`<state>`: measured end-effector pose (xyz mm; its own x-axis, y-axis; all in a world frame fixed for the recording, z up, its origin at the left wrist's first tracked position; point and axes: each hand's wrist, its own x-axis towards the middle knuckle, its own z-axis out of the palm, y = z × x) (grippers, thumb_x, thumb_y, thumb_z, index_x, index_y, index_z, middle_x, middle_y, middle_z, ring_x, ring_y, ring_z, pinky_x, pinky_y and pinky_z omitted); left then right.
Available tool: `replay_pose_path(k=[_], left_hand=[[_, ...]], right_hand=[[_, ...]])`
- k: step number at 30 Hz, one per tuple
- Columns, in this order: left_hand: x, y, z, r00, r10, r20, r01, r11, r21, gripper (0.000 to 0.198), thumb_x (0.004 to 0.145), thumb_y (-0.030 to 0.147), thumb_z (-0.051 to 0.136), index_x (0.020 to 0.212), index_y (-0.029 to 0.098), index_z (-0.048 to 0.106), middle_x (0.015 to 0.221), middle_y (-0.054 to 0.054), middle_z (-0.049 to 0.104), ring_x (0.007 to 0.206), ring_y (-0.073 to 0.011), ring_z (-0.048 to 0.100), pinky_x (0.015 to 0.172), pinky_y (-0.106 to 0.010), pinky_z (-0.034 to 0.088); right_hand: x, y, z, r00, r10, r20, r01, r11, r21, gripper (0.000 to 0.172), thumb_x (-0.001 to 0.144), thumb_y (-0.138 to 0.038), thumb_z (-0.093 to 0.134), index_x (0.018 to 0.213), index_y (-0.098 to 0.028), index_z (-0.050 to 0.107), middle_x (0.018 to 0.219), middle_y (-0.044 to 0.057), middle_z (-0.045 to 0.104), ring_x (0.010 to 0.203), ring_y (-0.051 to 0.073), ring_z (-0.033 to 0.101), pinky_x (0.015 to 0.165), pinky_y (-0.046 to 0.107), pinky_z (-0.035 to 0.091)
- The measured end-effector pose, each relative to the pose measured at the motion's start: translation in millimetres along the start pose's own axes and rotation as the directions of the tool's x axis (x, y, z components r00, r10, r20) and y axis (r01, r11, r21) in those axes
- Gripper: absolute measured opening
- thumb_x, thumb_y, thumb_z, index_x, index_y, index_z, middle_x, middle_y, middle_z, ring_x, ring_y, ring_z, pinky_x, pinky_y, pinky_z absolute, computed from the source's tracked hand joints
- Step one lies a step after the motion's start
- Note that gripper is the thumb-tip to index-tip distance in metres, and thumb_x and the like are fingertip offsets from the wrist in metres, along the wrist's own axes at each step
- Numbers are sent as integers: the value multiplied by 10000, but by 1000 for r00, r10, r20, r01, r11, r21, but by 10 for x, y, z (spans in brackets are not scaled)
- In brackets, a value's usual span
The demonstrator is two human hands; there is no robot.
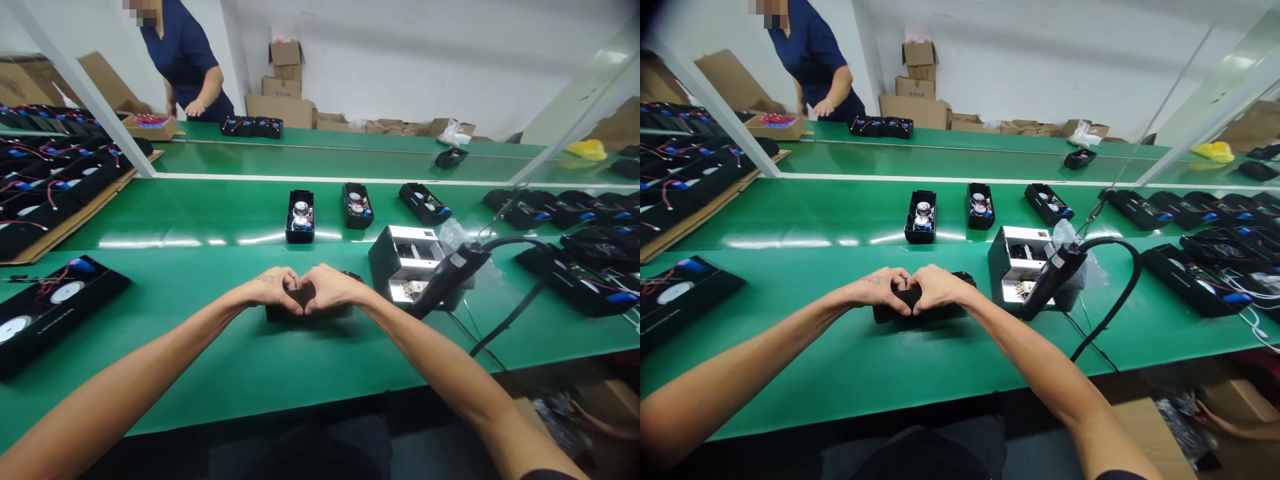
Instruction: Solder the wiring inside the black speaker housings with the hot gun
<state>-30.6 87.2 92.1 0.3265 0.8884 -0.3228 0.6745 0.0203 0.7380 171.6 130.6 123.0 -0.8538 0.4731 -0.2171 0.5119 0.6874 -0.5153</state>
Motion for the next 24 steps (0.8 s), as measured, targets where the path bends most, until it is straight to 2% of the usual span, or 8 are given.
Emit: replay_pose_path(k=[7, 12, 16, 19, 21, 22, 23, 24], left_hand=[[-2, -34, 6, 1000, 3, 2, -3, 999, -33, 420, 479, 476, 913, 537, 195, 606, 1109, 1, 670, 867, -166, 589, 690, -282, 405], [13, -48, 13, 1000, -10, -2, 9, 999, -51, 387, 489, 459, 915, 541, 202, 631, 1034, 12, 648, 863, -166, 593, 684, -285, 417], [42, -78, 11, 1000, -13, -11, 13, 999, -48, 404, 513, 486, 903, 549, 202, 617, 959, 22, 642, 818, -156, 585, 648, -278, 410], [27, -88, 34, 999, 5, -39, -6, 1000, -17, 422, 512, 501, 902, 601, 206, 614, 913, 33, 641, 802, -157, 594, 643, -275, 423], [-30, -78, 97, 997, 33, -75, -31, 999, 29, 422, 506, 479, 914, 631, 212, 612, 875, 36, 638, 807, -171, 602, 680, -291, 451], [-75, -73, 151, 993, 54, -101, -48, 997, 59, 415, 505, 457, 921, 632, 214, 609, 873, 31, 641, 838, -190, 610, 721, -309, 470], [-128, -73, 220, 989, 78, -126, -67, 994, 90, 399, 509, 430, 926, 626, 217, 610, 884, 21, 650, 902, -221, 621, 781, -338, 487], [-188, -81, 303, 984, 103, -149, -85, 989, 117, 370, 524, 398, 927, 618, 221, 615, 912, 8, 664, 1007, -264, 623, 861, -379, 495]], right_hand=[[6, 33, 13, 999, -50, 7, 50, 998, -41, 223, 734, -332, 830, 881, -171, 780, 637, -47, 567, 614, 125, 455, 582, 273, 296], [40, 1, 19, 1000, 3, 1, -3, 1000, -24, 266, 692, -327, 863, 911, -183, 816, 632, -47, 562, 634, 132, 465, 581, 273, 289], [127, -36, 8, 995, 104, -2, -104, 995, -6, 316, 658, -318, 890, 949, -204, 843, 640, -33, 598, 649, 151, 520, 583, 273, 317], [53, -93, 33, 998, 64, 10, -63, 997, -50, 311, 691, -318, 885, 977, -206, 834, 693, -2, 668, 713, 192, 601, 629, 284, 377], [-156, -136, 106, 995, -51, -89, 40, 992, -116, 335, 762, -283, 836, 1087, -207, 804, 827, 41, 741, 857, 243, 659, 757, 324, 455], [-308, -145, 162, 972, -108, -209, 78, 986, -150, 356, 801, -258, 800, 1153, -209, 775, 923, 67, 762, 947, 267, 668, 839, 361, 481], [-483, -138, 225, 903, -154, -401, 89, 981, -175, 406, 851, -229, 747, 1256, -221, 722, 1071, 92, 760, 1071, 285, 654, 944, 412, 485], [-673, -108, 291, 764, -164, -624, 72, 983, -170, 413, 898, -238, 703, 1310, -234, 674, 1174, 109, 735, 1136, 290, 635, 993, 446, 488]])
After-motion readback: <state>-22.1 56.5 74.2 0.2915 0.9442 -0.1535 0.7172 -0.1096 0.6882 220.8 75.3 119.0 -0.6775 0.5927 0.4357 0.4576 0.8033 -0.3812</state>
